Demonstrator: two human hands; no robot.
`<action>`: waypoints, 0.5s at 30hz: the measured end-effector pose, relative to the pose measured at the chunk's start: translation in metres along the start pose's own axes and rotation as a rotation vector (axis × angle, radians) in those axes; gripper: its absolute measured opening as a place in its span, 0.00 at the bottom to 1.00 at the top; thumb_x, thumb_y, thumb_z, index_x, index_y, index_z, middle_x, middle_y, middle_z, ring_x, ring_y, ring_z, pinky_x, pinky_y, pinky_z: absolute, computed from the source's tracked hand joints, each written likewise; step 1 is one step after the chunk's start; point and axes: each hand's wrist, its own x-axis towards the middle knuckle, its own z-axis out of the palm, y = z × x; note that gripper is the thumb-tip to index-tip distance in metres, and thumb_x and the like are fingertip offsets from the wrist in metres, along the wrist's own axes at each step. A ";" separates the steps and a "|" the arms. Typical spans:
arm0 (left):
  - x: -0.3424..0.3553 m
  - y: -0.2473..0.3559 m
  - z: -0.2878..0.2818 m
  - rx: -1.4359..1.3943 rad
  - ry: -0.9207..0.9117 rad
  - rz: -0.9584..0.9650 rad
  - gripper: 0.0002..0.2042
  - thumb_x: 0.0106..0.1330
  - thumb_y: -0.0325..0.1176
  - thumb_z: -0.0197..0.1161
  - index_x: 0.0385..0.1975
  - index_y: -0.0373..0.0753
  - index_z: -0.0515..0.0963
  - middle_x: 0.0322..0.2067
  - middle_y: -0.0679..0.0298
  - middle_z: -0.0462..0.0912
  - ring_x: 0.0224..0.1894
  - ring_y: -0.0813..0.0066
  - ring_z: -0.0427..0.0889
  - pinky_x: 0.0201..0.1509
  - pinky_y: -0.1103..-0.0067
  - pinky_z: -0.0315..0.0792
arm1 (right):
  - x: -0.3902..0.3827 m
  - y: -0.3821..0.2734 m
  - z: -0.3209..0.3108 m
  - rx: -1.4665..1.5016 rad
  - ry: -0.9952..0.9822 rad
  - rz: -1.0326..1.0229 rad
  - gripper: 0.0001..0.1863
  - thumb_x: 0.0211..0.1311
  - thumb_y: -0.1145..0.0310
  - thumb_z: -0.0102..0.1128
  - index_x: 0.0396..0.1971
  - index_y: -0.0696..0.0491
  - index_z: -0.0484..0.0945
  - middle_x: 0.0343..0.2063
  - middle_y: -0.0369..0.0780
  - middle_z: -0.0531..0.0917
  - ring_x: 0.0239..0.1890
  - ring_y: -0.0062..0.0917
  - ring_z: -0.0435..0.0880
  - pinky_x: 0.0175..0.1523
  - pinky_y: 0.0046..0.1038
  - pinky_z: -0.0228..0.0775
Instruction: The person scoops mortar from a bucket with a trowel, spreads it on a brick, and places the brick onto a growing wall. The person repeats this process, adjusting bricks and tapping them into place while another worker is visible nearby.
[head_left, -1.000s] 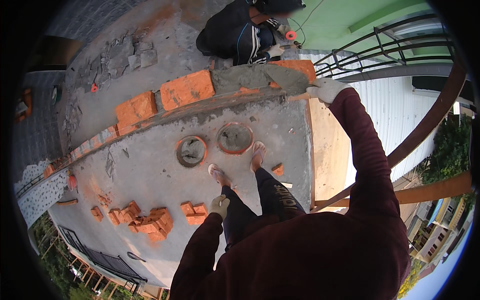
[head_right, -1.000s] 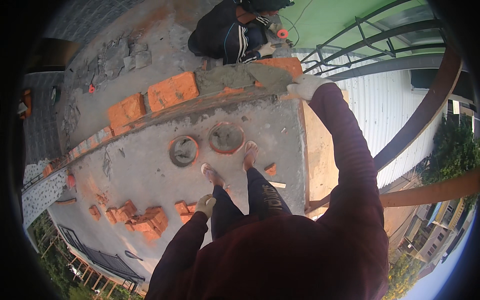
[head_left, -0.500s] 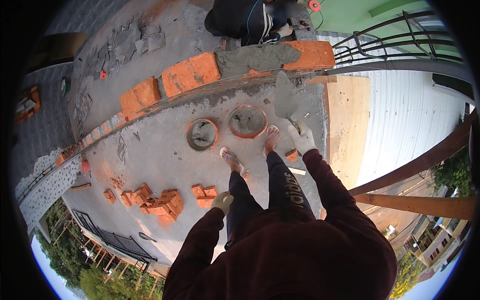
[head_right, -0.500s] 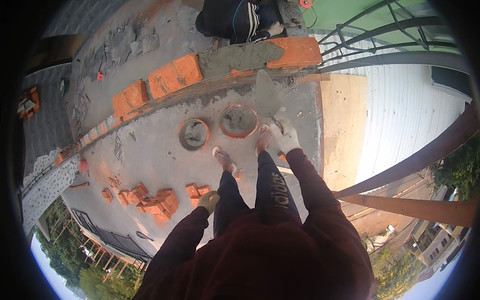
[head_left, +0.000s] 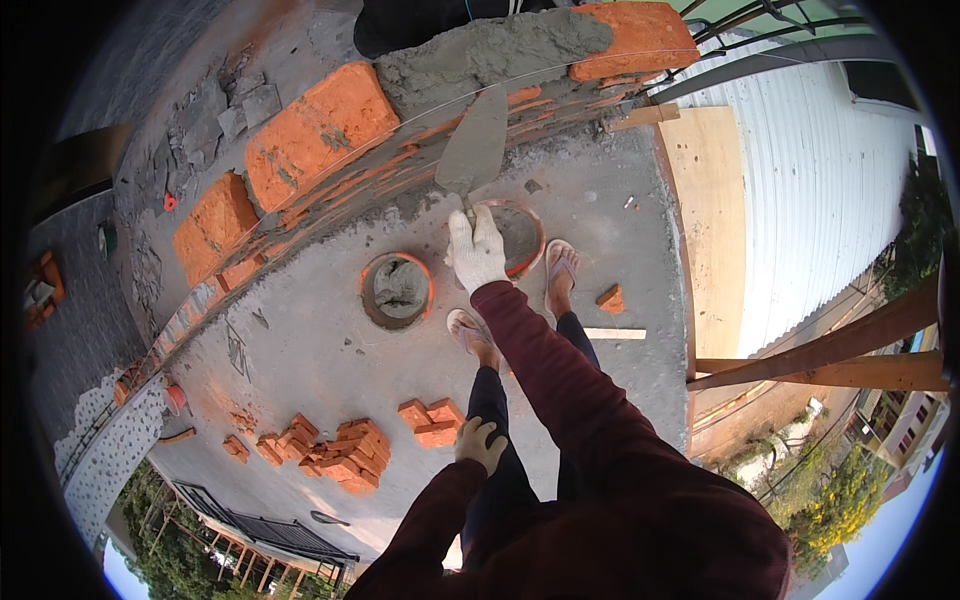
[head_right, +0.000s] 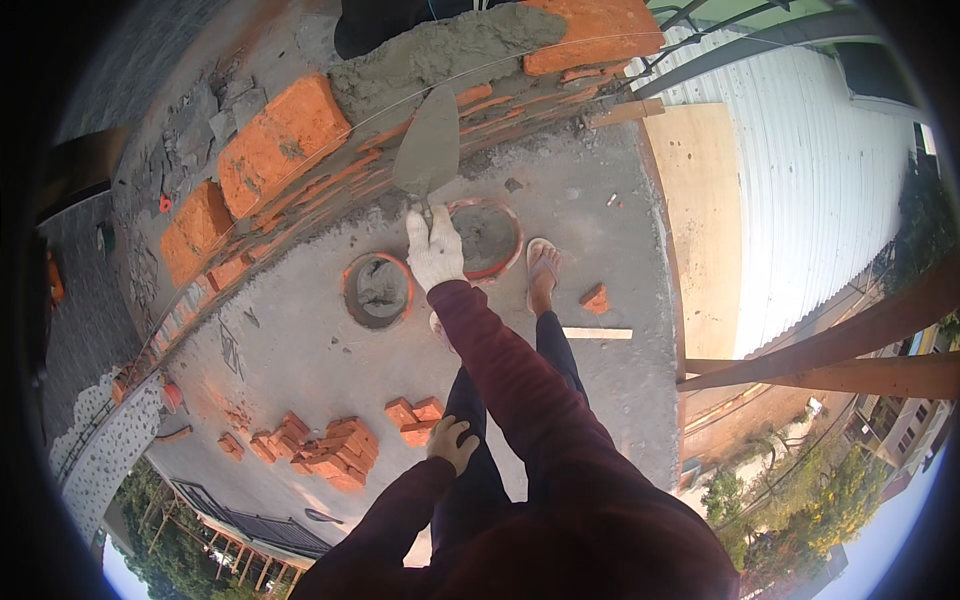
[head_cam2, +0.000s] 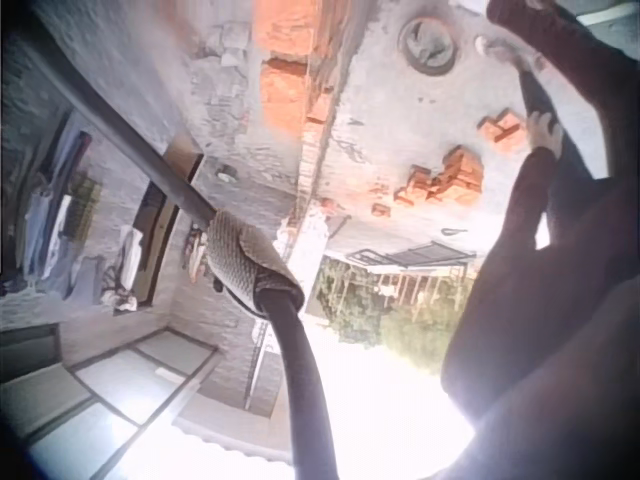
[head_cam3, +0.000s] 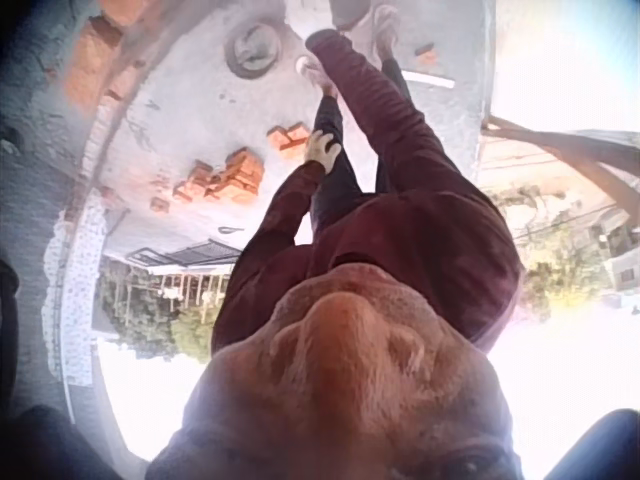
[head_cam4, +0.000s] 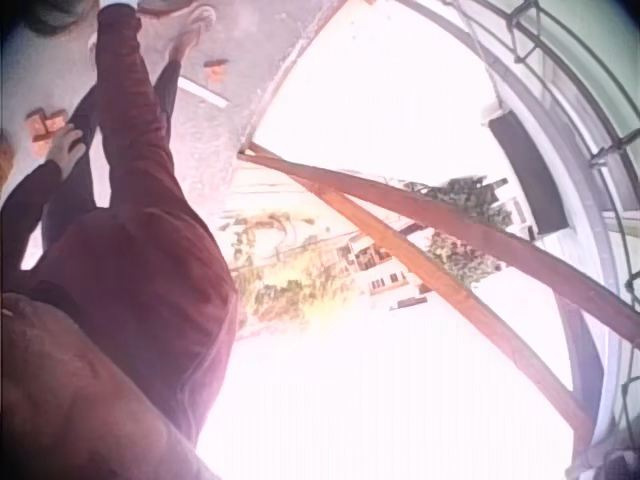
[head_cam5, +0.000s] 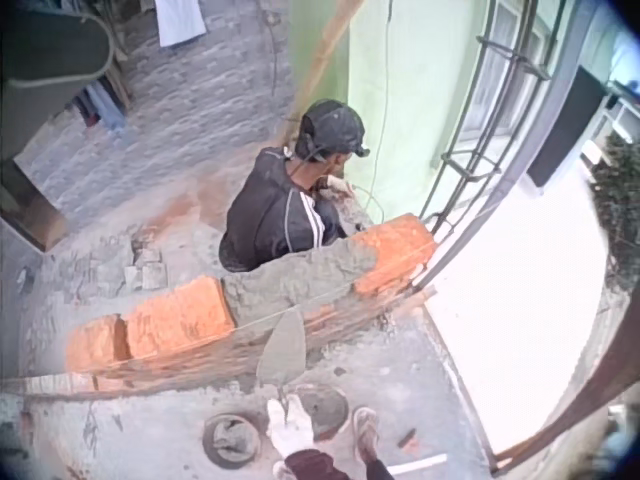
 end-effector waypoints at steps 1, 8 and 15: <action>0.000 -0.006 -0.001 0.017 0.020 0.041 0.24 0.60 0.49 0.71 0.54 0.46 0.83 0.64 0.51 0.74 0.69 0.48 0.67 0.73 0.58 0.63 | -0.003 0.018 -0.001 -0.061 0.020 -0.068 0.25 0.73 0.47 0.55 0.46 0.58 0.73 0.33 0.55 0.82 0.38 0.54 0.84 0.43 0.46 0.74; 0.002 -0.041 0.006 0.046 -0.058 -0.003 0.22 0.60 0.48 0.70 0.52 0.45 0.84 0.62 0.55 0.76 0.68 0.53 0.70 0.73 0.60 0.64 | -0.071 0.100 -0.081 -0.508 -0.122 -0.018 0.27 0.73 0.49 0.55 0.55 0.58 0.73 0.33 0.48 0.84 0.34 0.40 0.86 0.42 0.38 0.77; 0.012 -0.066 0.008 0.049 0.170 0.098 0.18 0.58 0.40 0.72 0.48 0.42 0.84 0.59 0.56 0.78 0.65 0.52 0.72 0.67 0.59 0.69 | 0.001 0.092 -0.171 -1.621 -0.421 0.139 0.16 0.62 0.63 0.61 0.45 0.56 0.83 0.43 0.52 0.88 0.48 0.49 0.87 0.52 0.45 0.80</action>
